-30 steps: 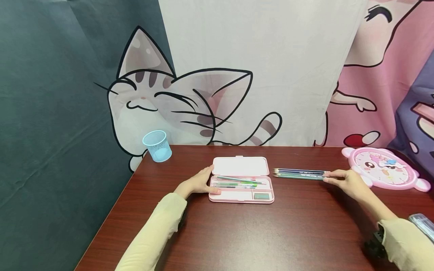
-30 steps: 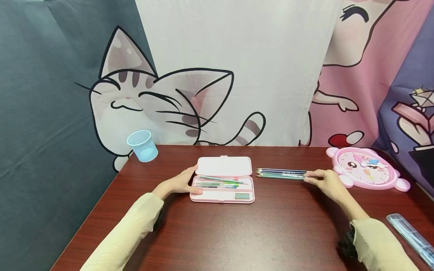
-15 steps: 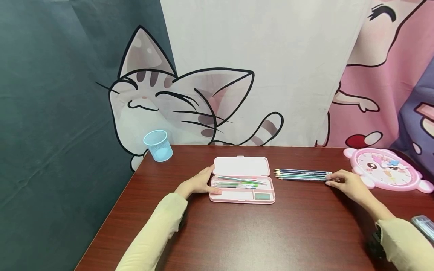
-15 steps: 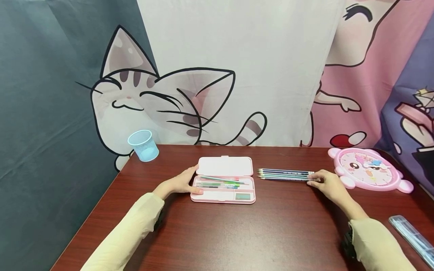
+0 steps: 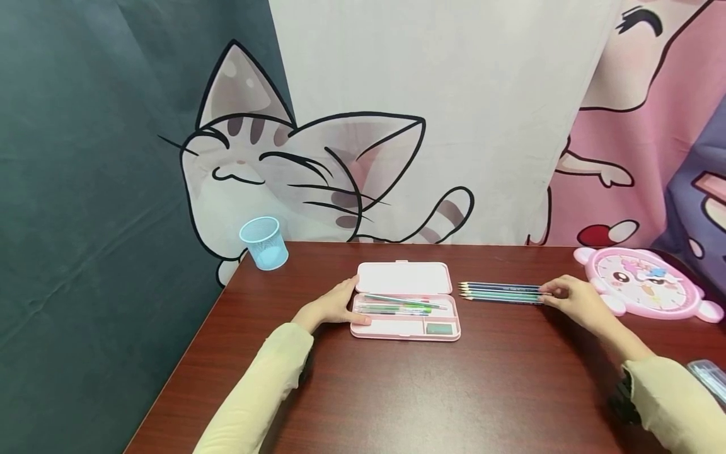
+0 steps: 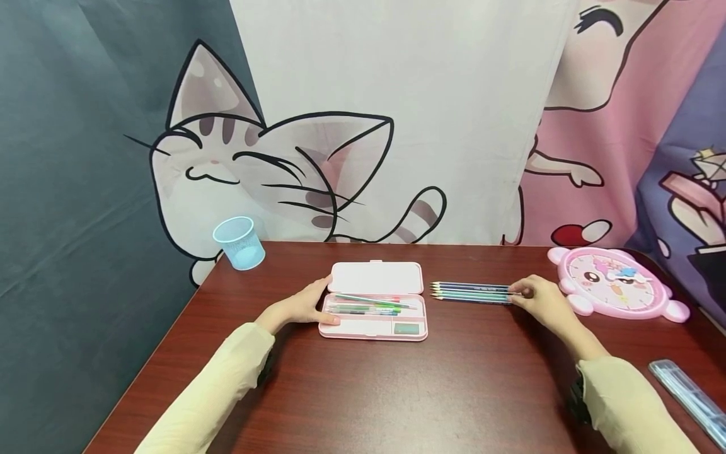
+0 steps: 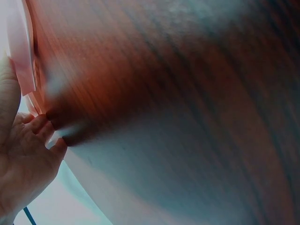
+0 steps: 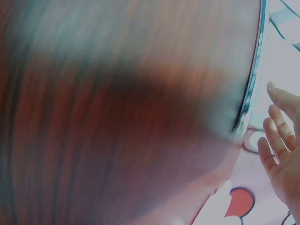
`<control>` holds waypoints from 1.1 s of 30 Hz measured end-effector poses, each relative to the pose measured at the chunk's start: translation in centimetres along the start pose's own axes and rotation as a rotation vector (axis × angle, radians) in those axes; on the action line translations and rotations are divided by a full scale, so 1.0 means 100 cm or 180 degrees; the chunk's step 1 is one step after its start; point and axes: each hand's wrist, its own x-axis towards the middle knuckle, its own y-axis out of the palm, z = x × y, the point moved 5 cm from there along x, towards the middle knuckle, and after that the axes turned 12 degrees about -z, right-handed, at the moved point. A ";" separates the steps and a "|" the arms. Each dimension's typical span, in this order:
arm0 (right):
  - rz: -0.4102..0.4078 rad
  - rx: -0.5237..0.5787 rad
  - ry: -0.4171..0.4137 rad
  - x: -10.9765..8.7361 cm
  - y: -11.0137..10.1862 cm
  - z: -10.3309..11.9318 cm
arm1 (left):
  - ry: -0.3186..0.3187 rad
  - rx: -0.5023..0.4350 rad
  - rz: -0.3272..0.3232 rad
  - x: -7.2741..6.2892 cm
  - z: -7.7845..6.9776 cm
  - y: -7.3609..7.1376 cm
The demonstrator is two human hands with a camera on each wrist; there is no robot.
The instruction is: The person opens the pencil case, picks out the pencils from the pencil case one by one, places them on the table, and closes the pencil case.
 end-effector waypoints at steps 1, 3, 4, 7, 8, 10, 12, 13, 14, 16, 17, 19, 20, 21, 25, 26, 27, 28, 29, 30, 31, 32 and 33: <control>0.0030 0.0015 0.0047 0.001 0.002 0.003 | -0.0005 -0.0001 0.0001 0.000 0.000 0.000; 0.0116 0.0069 0.0121 0.003 0.009 0.011 | -0.0003 -0.0008 0.0001 0.000 0.000 0.000; 0.0169 0.0102 0.0145 0.004 0.013 0.016 | -0.0005 -0.0005 0.0007 0.000 0.000 0.000; 0.0347 0.0192 0.0158 0.007 0.029 0.033 | 0.0028 0.0018 0.0014 0.001 0.000 0.001; 0.0411 0.0226 0.0137 0.007 0.035 0.039 | 0.0045 0.0012 0.0012 0.002 0.000 0.001; 0.0533 0.0282 0.0094 0.009 0.047 0.053 | 0.0060 0.0018 0.0021 0.002 0.000 0.002; 0.0633 0.0370 0.0044 0.012 0.061 0.067 | 0.0067 0.0027 0.0025 0.002 0.001 0.002; 0.0667 0.0427 0.0013 0.013 0.067 0.075 | 0.0060 0.0028 0.0026 0.002 0.001 0.002; 0.0697 0.0486 -0.0001 0.015 0.074 0.083 | 0.0058 0.0027 0.0018 0.002 0.001 0.002; 0.0759 0.0620 -0.0038 0.018 0.086 0.098 | 0.0035 0.0059 0.0019 0.001 0.001 0.001; 0.0792 0.0675 -0.0076 0.020 0.092 0.106 | 0.0025 0.0067 0.0016 0.001 0.001 0.001; 0.0902 0.0768 -0.0126 0.021 0.102 0.119 | 0.0031 0.0065 -0.0004 0.000 0.002 0.001; 0.0975 0.0789 -0.0143 0.022 0.106 0.125 | 0.0039 0.0054 -0.0011 0.000 0.001 0.001; 0.1059 0.0778 -0.0175 0.022 0.110 0.129 | 0.0039 0.0049 -0.0004 0.000 0.001 0.001; 0.1286 0.0492 -0.0341 0.022 0.121 0.144 | 0.0082 -0.0032 -0.0022 0.000 0.001 0.002; 0.1293 0.0389 -0.0420 0.022 0.122 0.148 | 0.0080 -0.0040 -0.0022 0.001 0.001 0.002; 0.1286 0.0289 -0.0506 0.022 0.123 0.150 | 0.0082 -0.0039 -0.0025 0.001 0.002 0.002; 0.1264 0.0202 -0.0568 0.023 0.124 0.152 | 0.0081 -0.0039 -0.0031 0.001 0.002 0.002; 0.1242 0.0146 -0.0601 0.023 0.125 0.153 | 0.0078 -0.0026 -0.0029 0.001 0.002 0.002; 0.1219 0.0113 -0.0609 0.023 0.125 0.153 | 0.0081 -0.0021 -0.0033 0.002 0.003 0.002; 0.1196 0.0111 -0.0610 0.023 0.125 0.152 | 0.0085 -0.0002 -0.0035 0.002 0.003 0.002; 0.1169 0.0130 -0.0611 0.023 0.124 0.151 | 0.0090 0.0003 -0.0037 0.002 0.003 0.002; 0.1145 0.0165 -0.0598 0.023 0.123 0.149 | 0.0096 0.0012 -0.0037 0.002 0.003 0.002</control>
